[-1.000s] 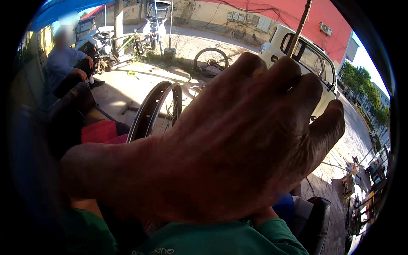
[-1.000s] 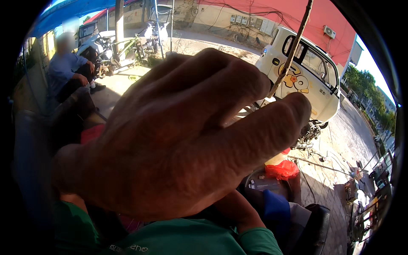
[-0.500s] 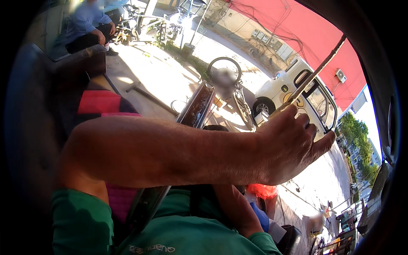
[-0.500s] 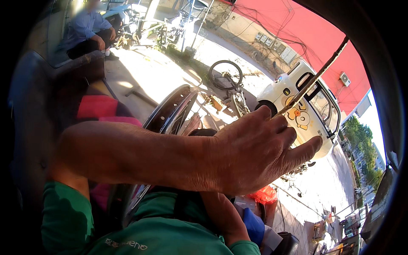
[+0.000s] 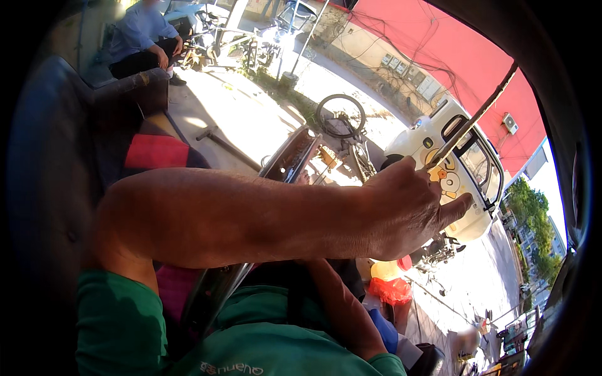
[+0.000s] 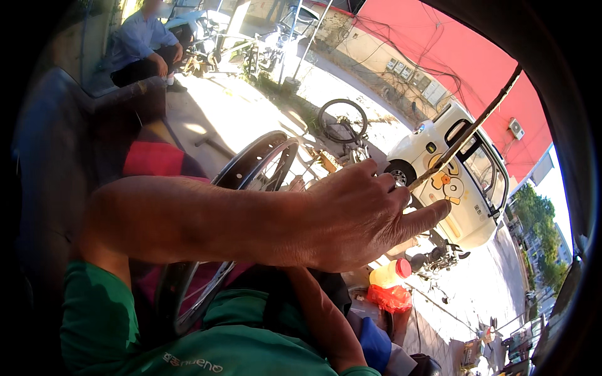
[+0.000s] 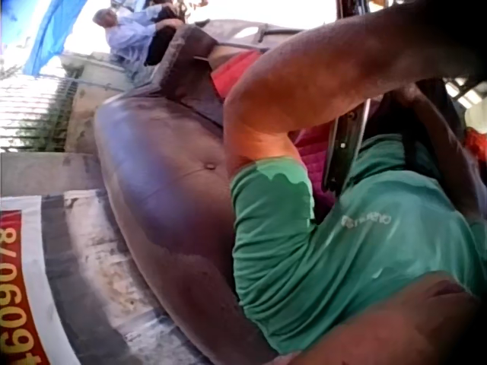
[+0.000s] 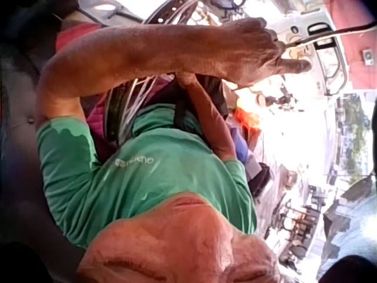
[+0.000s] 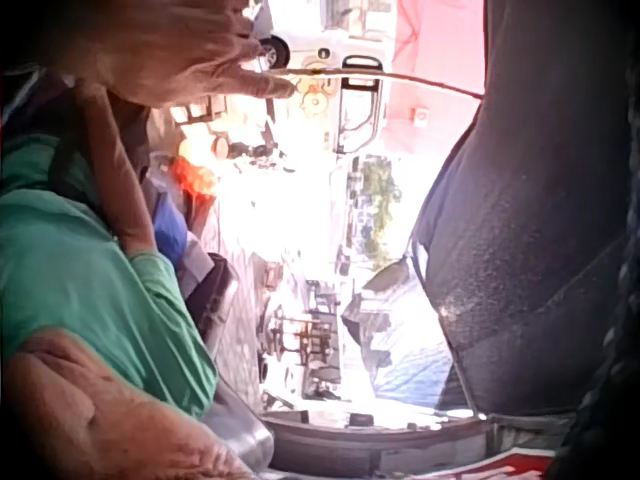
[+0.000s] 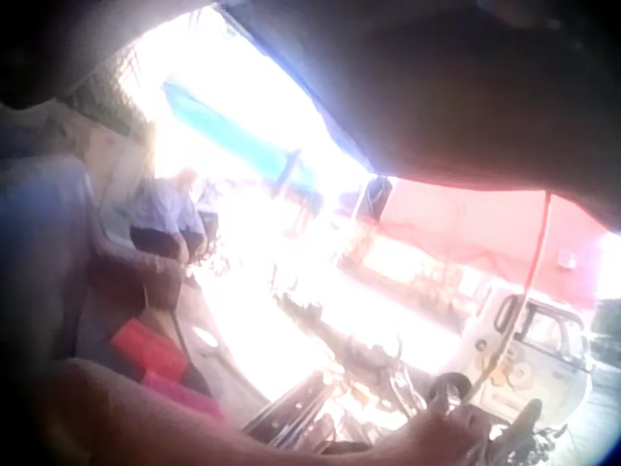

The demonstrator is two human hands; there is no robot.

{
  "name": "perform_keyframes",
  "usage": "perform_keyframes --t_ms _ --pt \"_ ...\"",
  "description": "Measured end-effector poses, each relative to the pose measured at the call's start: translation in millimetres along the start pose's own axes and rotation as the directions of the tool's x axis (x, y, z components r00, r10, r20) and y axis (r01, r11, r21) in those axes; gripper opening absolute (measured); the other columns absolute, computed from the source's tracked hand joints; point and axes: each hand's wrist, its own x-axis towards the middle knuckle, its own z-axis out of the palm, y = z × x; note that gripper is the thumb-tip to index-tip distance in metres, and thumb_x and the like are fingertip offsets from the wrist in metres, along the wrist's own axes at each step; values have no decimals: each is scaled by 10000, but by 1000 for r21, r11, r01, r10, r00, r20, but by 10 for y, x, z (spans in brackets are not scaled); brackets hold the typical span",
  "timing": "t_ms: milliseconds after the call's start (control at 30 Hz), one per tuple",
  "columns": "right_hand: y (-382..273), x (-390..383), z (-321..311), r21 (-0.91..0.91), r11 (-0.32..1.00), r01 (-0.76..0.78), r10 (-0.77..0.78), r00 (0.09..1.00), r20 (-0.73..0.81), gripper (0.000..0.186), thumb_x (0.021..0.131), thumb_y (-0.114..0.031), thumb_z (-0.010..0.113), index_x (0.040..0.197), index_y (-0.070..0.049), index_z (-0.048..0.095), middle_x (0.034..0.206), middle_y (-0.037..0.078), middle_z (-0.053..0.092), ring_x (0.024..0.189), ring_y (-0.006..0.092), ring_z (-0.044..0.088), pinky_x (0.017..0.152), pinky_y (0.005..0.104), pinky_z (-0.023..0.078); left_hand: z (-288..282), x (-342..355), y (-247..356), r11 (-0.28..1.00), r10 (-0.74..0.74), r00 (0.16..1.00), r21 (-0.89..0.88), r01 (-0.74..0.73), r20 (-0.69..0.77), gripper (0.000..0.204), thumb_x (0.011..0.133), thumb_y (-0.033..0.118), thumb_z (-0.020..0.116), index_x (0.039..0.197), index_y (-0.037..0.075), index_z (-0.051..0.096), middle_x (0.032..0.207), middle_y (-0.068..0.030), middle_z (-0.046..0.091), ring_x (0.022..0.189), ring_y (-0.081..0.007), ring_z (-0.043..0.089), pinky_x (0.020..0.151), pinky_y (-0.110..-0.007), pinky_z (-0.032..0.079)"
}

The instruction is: The person is seated on a sofa outdoors, holding a bicycle wheel on their lap. They use their hands to manipulate the spokes and rim, appearing to adjust or tighten the spokes. The person rotates the wheel periodically to access different sections of the rim.

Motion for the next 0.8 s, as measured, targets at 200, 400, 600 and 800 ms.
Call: perform_keyframes --t_ms 200,400,600,800 --pt "134 -26 94 -16 1000 0 1 1000 26 281 960 -229 606 1179 -53 608 1055 71 659 991 171 614 853 323 505 2 -131 0 1000 -13 998 -28 11 -63 532 877 212 564 1348 -18 474 811 -178 654 722 -300 657 623 -432 503" --pt "326 -174 36 -45 998 -33 36 997 63 279 961 -226 603 1184 -58 604 1065 70 657 1003 170 611 863 326 505 -63 -265 -46 978 51 946 -206 17 321 455 845 185 577 1252 -10 519 798 -180 658 730 -315 664 632 -440 513" --pt "226 -134 62 -19 999 -28 29 999 36 278 962 -223 600 1189 -63 599 1076 70 654 1014 170 608 872 328 505 -90 -248 -35 970 74 899 -241 36 431 380 813 159 591 1156 -3 563 786 -181 662 739 -331 671 641 -449 523" --pt "116 -76 134 -6 1000 -2 2 999 39 277 962 -220 597 1194 -69 594 1086 70 651 1026 169 605 882 330 505 -106 -246 -41 972 73 869 -229 48 490 307 781 132 605 1060 5 608 774 -182 666 748 -347 678 650 -457 533"
